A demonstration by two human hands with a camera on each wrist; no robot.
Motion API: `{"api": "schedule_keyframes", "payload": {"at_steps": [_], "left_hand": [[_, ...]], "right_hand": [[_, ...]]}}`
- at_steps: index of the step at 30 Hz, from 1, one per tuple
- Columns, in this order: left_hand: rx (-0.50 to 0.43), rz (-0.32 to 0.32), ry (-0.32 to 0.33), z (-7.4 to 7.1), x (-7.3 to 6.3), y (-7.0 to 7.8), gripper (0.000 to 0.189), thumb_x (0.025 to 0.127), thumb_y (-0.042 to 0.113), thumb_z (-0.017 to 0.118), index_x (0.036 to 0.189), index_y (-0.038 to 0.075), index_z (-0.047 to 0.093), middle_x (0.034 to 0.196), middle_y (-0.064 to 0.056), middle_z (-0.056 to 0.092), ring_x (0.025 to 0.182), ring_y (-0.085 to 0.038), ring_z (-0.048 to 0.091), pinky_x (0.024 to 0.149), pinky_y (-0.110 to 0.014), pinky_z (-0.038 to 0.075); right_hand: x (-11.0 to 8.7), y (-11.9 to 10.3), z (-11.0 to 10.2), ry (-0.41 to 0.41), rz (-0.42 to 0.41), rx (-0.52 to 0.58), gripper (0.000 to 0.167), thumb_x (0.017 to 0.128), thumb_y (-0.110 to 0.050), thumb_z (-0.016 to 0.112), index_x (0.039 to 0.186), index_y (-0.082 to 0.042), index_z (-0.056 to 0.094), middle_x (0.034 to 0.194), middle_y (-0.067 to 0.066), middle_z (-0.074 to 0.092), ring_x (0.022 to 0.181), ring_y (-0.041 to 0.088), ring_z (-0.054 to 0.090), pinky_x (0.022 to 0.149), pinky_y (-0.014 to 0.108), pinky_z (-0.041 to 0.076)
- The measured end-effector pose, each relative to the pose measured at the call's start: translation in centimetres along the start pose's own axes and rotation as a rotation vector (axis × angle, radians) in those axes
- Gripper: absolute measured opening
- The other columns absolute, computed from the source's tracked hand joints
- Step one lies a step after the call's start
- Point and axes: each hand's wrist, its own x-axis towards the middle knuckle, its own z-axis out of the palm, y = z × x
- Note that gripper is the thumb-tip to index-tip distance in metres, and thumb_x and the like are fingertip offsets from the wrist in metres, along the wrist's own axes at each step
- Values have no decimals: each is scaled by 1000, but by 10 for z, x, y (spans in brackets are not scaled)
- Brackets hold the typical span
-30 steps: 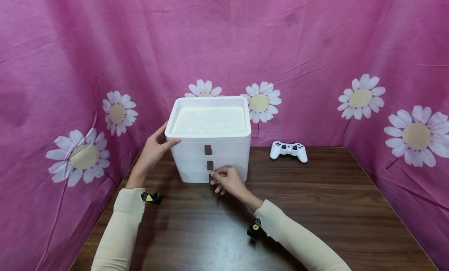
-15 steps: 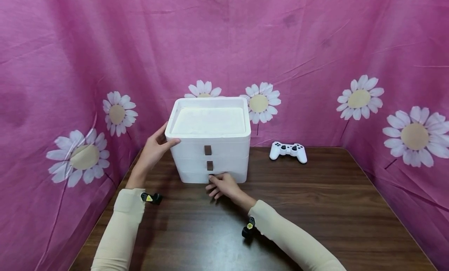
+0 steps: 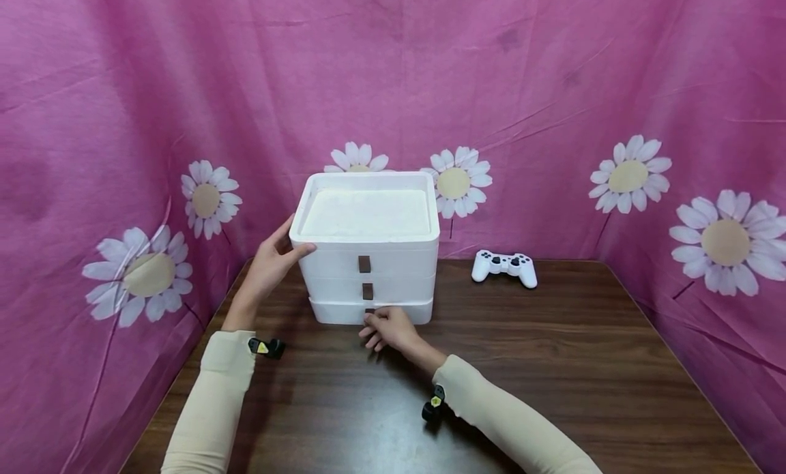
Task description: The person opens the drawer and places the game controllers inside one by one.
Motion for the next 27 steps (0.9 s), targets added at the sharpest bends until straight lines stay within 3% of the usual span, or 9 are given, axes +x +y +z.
{"api": "schedule_keyframes", "payload": {"at_steps": [5,9,12,21,27], "left_hand": [[-9,6,2,0,0,-1,85,99,34,79,168,34,30,174,1,35,151,-22,44,119,-33,46],[-28,33,5,1,0,-2,84,99,30,79,168,31,32,173,-1,36,151,-24,44,109,-15,48],[-39,36,7,1,0,-2,84,99,29,79,168,30,33,173,-2,37,151,-24,45,104,-9,47],[-43,23,1,2,-1,-1,84,99,30,80,168,31,32,173,-2,37,151,-24,45,105,-11,48],[-49,23,5,1,-1,-1,84,99,31,79,168,32,32,173,-1,36,152,-24,45,112,-20,49]], "right_hand": [[-9,0,2,-8,-34,-57,29,109,-15,59,106,12,71,90,21,81,54,9,69,49,24,57],[-18,2,5,-15,-59,-95,27,108,-14,61,96,8,71,87,20,81,52,9,69,47,24,56],[-25,3,7,-18,-71,-111,26,108,-14,62,93,5,71,86,19,81,53,12,71,47,25,56],[-45,5,11,-56,-72,-162,26,108,-14,64,87,0,70,84,15,81,52,12,70,47,27,57],[-59,2,16,-66,-88,-193,27,107,-15,65,84,-1,72,81,13,81,53,17,72,48,31,59]]}}
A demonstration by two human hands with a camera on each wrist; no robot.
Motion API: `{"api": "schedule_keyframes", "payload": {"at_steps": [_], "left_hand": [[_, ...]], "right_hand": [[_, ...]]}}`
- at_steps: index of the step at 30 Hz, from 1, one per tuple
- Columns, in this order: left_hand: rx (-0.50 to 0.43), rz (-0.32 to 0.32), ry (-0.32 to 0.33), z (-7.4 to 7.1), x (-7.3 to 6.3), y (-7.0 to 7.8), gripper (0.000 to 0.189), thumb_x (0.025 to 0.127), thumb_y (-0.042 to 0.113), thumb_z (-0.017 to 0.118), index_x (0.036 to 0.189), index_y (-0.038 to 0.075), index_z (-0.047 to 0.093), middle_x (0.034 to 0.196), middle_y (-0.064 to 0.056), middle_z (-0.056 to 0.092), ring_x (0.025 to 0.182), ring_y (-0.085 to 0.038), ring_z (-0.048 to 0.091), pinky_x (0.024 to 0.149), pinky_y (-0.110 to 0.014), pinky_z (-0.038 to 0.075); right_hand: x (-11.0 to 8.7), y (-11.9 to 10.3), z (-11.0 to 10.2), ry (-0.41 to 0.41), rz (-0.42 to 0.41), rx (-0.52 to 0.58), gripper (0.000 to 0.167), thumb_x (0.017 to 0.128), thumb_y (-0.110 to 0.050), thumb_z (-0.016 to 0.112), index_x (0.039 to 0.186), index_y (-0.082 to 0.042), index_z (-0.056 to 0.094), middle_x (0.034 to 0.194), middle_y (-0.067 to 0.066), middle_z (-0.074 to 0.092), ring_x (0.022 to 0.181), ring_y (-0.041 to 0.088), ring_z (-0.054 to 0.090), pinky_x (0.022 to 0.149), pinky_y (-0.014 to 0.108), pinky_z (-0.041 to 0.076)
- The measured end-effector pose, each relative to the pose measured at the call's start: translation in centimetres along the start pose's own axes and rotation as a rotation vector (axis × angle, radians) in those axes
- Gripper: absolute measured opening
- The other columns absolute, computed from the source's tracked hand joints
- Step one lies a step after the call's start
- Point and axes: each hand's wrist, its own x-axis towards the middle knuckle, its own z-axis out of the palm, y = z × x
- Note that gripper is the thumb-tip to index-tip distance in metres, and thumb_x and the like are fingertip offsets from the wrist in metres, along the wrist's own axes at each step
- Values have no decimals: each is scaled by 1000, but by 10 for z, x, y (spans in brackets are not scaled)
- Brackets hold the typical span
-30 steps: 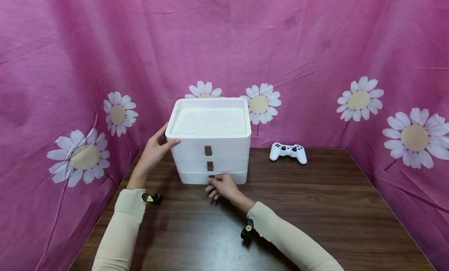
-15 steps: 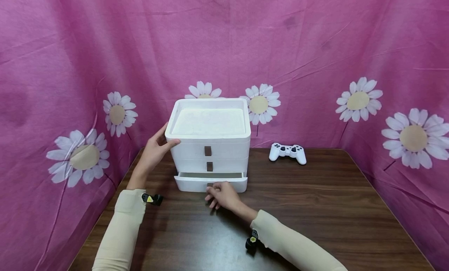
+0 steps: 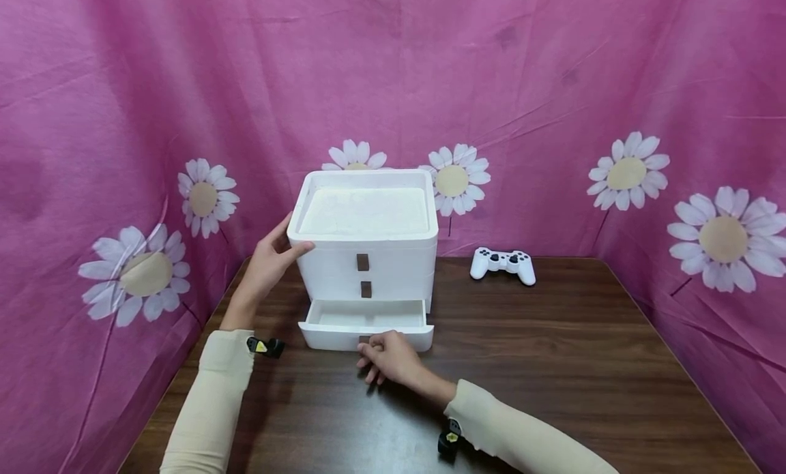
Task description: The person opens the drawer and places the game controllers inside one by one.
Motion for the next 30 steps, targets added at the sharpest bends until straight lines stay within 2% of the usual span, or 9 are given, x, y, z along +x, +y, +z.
{"api": "schedule_keyframes", "payload": {"at_steps": [3,9,20,27,30], "left_hand": [[7,-7,2,-1,-1,0,84,99,31,79,168,32,32,173,0,36,152,-24,45,113,-22,49],[16,-14,-9,0,-1,-2,84,99,33,78,168,33,31,174,-1,34,153,-25,43,109,-17,49],[8,4,-3,1,-1,-1,82,100,30,77,168,34,31,173,-1,36,152,-26,44,103,-10,49],[5,16,-8,0,0,-1,81,101,28,77,168,33,32,173,-1,37,152,-27,44,103,-10,49],[10,15,-8,0,0,0,82,100,29,77,168,33,32,173,0,36,153,-26,44,105,-12,49]], "right_hand": [[-6,-1,3,-8,-14,-14,28,107,-15,66,83,-1,73,80,14,81,54,20,73,48,34,60],[-15,-4,6,-26,-20,-9,28,106,-15,67,83,0,74,80,14,81,55,25,74,47,35,60],[-28,-6,9,-92,-13,-4,26,107,-14,65,93,4,77,81,12,81,54,18,73,46,29,58],[-35,-7,12,-112,-23,1,25,107,-14,65,95,5,77,82,13,82,54,16,73,49,38,61],[-37,-7,12,-113,-24,2,24,106,-13,65,95,5,76,82,13,81,54,15,72,48,38,61]]}}
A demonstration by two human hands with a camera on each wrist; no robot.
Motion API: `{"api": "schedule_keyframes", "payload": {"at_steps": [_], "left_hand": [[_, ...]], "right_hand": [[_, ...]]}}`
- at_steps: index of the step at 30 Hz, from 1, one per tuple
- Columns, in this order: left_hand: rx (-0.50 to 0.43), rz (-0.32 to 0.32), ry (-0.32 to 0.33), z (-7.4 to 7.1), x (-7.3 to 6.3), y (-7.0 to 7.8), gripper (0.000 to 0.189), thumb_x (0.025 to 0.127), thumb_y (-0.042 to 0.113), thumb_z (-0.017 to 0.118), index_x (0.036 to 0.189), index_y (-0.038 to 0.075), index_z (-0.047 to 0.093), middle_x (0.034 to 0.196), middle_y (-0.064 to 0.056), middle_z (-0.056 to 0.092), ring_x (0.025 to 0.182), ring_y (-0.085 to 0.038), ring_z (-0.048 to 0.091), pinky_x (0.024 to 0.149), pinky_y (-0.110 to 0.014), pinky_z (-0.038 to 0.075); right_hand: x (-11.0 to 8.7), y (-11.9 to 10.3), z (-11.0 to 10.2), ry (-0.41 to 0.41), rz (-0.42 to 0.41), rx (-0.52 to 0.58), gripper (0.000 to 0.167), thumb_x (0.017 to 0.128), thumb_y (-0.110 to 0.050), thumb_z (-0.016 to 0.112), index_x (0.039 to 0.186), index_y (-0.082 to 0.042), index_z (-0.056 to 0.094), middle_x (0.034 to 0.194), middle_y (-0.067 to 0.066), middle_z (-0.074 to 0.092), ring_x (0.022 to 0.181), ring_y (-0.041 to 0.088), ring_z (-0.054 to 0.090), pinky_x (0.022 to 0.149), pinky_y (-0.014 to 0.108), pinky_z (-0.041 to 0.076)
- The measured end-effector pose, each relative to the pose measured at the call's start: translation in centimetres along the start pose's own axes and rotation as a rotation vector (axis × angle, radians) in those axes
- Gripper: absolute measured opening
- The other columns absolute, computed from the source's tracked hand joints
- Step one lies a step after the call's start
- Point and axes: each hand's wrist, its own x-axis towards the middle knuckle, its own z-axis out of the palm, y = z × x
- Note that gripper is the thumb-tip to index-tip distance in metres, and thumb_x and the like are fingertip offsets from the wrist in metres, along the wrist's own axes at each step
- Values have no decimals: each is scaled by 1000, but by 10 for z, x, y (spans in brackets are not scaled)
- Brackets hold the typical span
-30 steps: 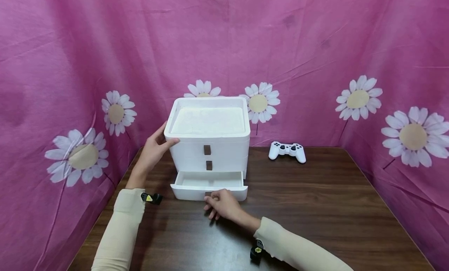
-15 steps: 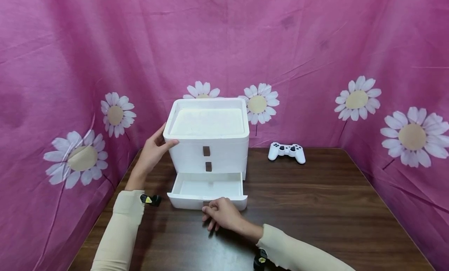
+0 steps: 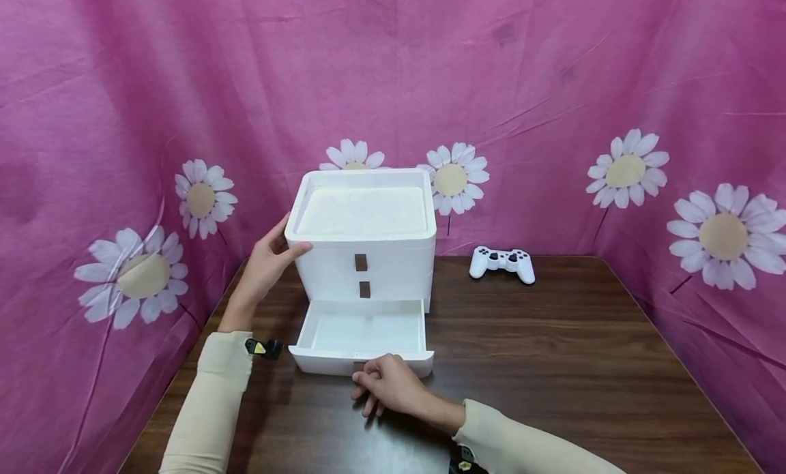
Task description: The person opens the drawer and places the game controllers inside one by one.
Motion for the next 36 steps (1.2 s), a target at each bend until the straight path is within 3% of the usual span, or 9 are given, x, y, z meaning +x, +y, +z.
{"api": "schedule_keyframes", "payload": {"at_steps": [8,13,20,25,31,36], "left_hand": [[17,-9,13,0,0,0,82,100,30,78,168,34,33,173,1,36,154,-25,44,113,-24,49],[13,8,7,0,1,-1,82,100,31,78,169,33,32,174,-2,36,153,-28,44,110,-19,50],[7,13,-1,-1,0,-4,83,100,32,77,169,32,30,174,-2,35,154,-27,43,105,-13,50],[6,0,-5,0,0,-5,83,100,33,77,169,34,30,174,-1,35,153,-26,44,105,-12,50],[0,4,-1,0,0,-5,83,100,32,77,169,34,30,174,-2,35,153,-26,44,105,-12,50],[8,6,0,-1,0,-5,83,100,33,77,169,34,30,174,-1,35,154,-27,43,107,-14,49]], "right_hand": [[-2,0,0,-6,-2,0,24,107,-12,65,95,5,76,83,14,81,54,18,73,46,30,59],[-3,0,0,-10,-23,-8,24,107,-11,64,93,5,76,84,15,81,58,30,75,46,32,59],[-5,1,-2,-14,-35,-70,23,106,-12,65,90,0,76,82,11,81,52,16,71,45,33,59],[-11,-3,-7,-28,-14,-159,18,104,-14,69,92,-2,77,77,6,79,50,16,70,46,35,59],[-15,-19,-29,-34,-61,-302,13,102,-14,72,100,-3,79,79,6,80,56,17,74,54,21,56],[-16,-29,-60,-46,-166,-386,11,102,-9,71,98,-4,80,82,8,80,62,21,76,55,20,56]]}}
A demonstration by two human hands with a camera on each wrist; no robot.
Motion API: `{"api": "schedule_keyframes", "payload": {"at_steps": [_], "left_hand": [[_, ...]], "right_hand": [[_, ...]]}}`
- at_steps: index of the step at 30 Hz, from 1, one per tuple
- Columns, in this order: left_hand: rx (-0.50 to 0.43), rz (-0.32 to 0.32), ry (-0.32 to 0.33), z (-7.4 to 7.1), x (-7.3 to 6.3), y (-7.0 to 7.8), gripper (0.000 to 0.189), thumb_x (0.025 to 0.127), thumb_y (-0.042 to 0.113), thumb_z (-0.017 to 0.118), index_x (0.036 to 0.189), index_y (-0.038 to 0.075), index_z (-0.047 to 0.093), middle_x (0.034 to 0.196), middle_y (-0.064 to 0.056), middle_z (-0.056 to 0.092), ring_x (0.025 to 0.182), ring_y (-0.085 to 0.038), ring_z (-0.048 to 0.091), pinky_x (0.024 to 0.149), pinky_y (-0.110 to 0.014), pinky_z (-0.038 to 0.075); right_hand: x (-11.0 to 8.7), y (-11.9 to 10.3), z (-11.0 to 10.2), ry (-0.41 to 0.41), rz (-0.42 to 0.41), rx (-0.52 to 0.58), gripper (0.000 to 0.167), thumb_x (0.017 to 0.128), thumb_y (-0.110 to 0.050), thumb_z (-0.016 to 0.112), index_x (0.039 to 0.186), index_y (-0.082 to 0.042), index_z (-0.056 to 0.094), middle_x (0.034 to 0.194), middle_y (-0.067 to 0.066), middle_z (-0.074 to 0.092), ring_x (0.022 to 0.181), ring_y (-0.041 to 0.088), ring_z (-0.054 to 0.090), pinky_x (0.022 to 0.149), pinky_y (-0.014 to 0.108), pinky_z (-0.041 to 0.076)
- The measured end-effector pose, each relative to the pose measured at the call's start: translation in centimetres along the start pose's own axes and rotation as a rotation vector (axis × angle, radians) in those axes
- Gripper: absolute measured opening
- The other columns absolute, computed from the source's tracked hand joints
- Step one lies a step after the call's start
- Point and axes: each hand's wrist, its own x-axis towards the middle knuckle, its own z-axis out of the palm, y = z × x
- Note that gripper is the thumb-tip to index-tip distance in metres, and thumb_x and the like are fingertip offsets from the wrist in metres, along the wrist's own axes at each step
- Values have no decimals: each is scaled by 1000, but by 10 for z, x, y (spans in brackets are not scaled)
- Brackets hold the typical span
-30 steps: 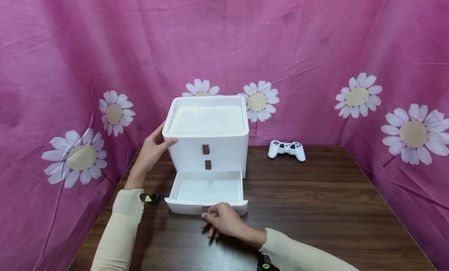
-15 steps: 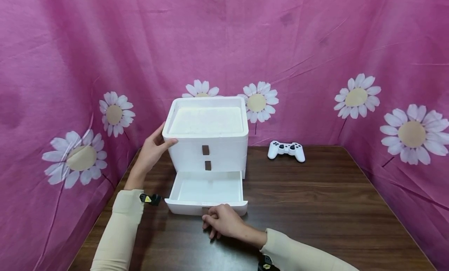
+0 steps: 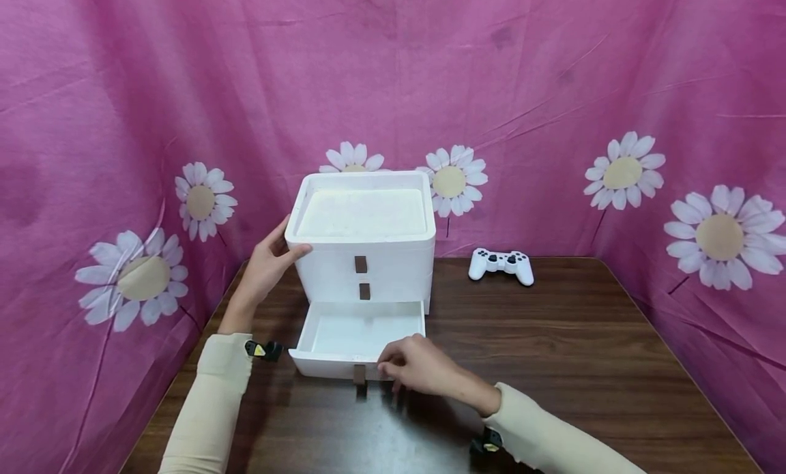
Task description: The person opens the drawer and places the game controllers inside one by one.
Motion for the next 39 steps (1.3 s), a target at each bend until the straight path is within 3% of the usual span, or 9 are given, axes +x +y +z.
{"api": "schedule_keyframes", "payload": {"at_steps": [6,13,17,25,32,39], "left_hand": [[11,-9,-3,0,0,-1,84,100,34,77,169,34,30,175,0,34,155,-28,42,112,-22,48],[30,-12,7,-2,-1,-1,84,100,34,77,169,34,30,174,-1,34,155,-29,43,115,-30,47],[28,-13,4,-2,-2,-1,83,100,33,77,169,35,29,174,-1,34,154,-29,43,113,-27,48],[23,-17,2,0,-2,3,82,100,33,77,168,36,31,174,1,34,155,-27,43,116,-32,46],[18,-27,3,0,-1,3,83,100,34,78,168,36,31,174,2,34,154,-25,43,116,-30,46],[19,-11,6,0,0,0,83,100,35,78,168,36,31,174,0,34,152,-27,45,114,-27,50]], "right_hand": [[-5,6,-45,37,-69,-112,10,100,-7,73,96,-7,82,81,1,80,69,11,75,59,20,58],[-7,20,-99,174,-138,-345,9,94,-8,79,98,-14,84,91,-6,81,74,-1,63,68,20,54],[-8,32,-129,230,-123,-446,9,94,-10,81,97,-17,85,89,-6,81,70,1,60,66,24,52],[-6,55,-186,312,-53,-587,10,94,-7,79,97,-14,85,92,-1,81,83,16,72,78,41,59],[3,80,-225,274,15,-596,14,95,-6,78,107,-4,82,100,12,82,93,28,76,83,49,61],[13,103,-248,211,76,-579,20,95,-7,77,114,0,80,111,20,80,100,34,75,88,54,60]]}}
